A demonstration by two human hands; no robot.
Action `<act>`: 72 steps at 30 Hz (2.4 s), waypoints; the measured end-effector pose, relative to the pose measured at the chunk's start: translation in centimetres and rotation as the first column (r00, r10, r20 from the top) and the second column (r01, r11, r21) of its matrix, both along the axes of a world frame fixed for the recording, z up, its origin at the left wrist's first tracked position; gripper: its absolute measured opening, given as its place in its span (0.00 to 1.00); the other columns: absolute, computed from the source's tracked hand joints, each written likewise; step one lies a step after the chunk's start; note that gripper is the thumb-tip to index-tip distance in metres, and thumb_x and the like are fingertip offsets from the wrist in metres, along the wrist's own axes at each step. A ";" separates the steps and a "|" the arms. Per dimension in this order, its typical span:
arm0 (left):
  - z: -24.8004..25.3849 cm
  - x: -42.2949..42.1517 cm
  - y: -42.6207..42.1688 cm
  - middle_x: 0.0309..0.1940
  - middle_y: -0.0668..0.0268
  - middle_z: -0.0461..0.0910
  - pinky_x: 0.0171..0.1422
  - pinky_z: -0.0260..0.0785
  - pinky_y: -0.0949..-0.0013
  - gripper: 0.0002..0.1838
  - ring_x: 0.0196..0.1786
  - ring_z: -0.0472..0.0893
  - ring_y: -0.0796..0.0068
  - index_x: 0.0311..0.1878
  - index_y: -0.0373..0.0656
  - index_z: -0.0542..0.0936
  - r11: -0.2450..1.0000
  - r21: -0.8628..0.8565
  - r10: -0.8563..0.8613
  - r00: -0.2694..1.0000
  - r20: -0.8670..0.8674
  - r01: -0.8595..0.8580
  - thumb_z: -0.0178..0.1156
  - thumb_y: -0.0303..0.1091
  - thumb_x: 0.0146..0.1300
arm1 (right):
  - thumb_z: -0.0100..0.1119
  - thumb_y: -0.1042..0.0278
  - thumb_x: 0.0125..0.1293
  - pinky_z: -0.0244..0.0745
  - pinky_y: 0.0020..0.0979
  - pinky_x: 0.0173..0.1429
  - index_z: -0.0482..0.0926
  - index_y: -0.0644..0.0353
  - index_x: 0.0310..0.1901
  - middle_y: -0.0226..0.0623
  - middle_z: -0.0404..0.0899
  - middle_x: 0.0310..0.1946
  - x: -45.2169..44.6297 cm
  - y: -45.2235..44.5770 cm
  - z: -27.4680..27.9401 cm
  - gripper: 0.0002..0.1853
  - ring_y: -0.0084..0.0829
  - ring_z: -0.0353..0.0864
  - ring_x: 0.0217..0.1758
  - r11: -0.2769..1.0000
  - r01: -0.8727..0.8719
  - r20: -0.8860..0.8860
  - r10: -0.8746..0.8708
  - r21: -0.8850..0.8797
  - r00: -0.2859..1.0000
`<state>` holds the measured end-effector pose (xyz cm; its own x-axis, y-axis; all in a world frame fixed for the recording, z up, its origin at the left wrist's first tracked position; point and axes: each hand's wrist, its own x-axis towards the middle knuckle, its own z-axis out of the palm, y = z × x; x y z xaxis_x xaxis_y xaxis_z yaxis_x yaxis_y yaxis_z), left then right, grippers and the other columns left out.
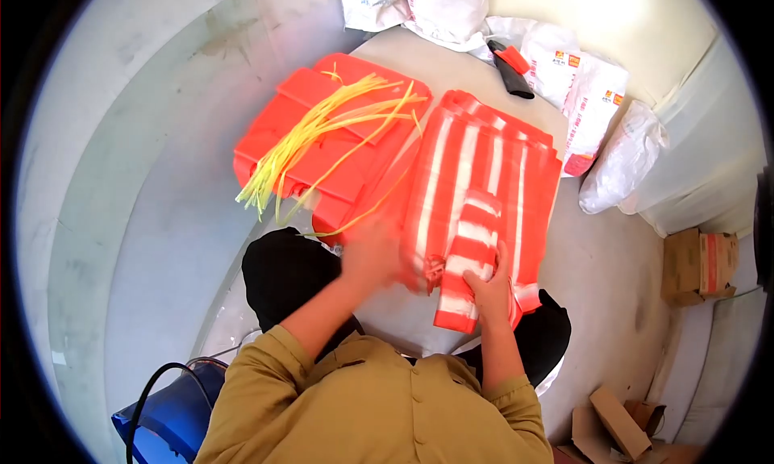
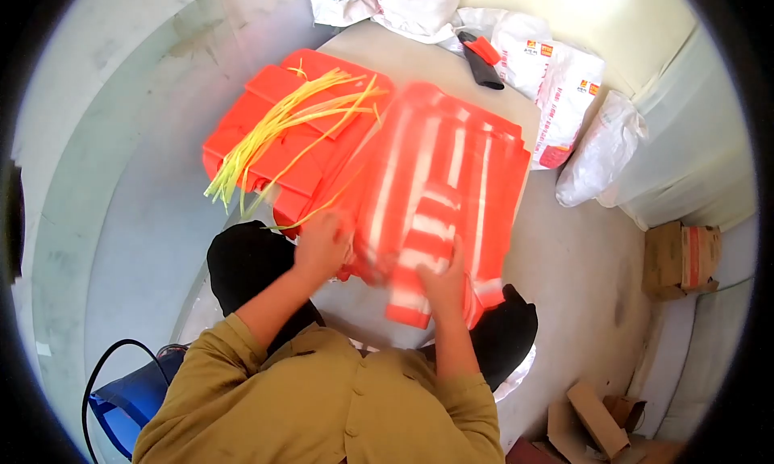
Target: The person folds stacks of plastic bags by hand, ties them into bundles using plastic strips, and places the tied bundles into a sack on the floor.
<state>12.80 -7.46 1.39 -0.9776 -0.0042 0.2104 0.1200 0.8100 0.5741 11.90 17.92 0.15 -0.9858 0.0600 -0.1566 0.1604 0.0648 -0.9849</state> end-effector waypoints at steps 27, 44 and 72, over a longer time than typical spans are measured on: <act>2.1 -5.1 9.7 0.51 0.56 0.82 0.46 0.78 0.63 0.14 0.51 0.83 0.66 0.57 0.41 0.79 -0.099 0.734 -0.551 0.651 0.522 -0.672 0.56 0.37 0.76 | 0.63 0.78 0.67 0.80 0.34 0.62 0.59 0.65 0.77 0.44 0.75 0.65 -1.3 0.8 2.9 0.38 0.34 0.80 0.61 0.933 -0.028 0.161 0.091 -0.358 0.983; -7.1 -7.5 12.0 0.70 0.48 0.71 0.59 0.77 0.54 0.35 0.60 0.79 0.52 0.79 0.43 0.59 0.513 0.815 -0.378 0.781 0.497 -0.270 0.59 0.33 0.71 | 0.57 0.72 0.70 0.80 0.45 0.52 0.85 0.62 0.48 0.45 0.85 0.44 -6.1 14.4 0.5 0.10 0.50 0.84 0.49 0.446 0.076 -0.239 0.321 0.892 0.916; 1.0 -8.4 13.6 0.52 0.56 0.83 0.56 0.76 0.59 0.13 0.53 0.83 0.57 0.50 0.37 0.87 0.799 0.534 -0.472 0.839 0.271 0.276 0.60 0.18 0.65 | 0.50 0.59 0.80 0.73 0.35 0.63 0.85 0.63 0.51 0.35 0.83 0.50 -9.5 5.9 5.4 0.18 0.29 0.79 0.55 0.844 -0.500 -0.156 0.529 0.195 0.834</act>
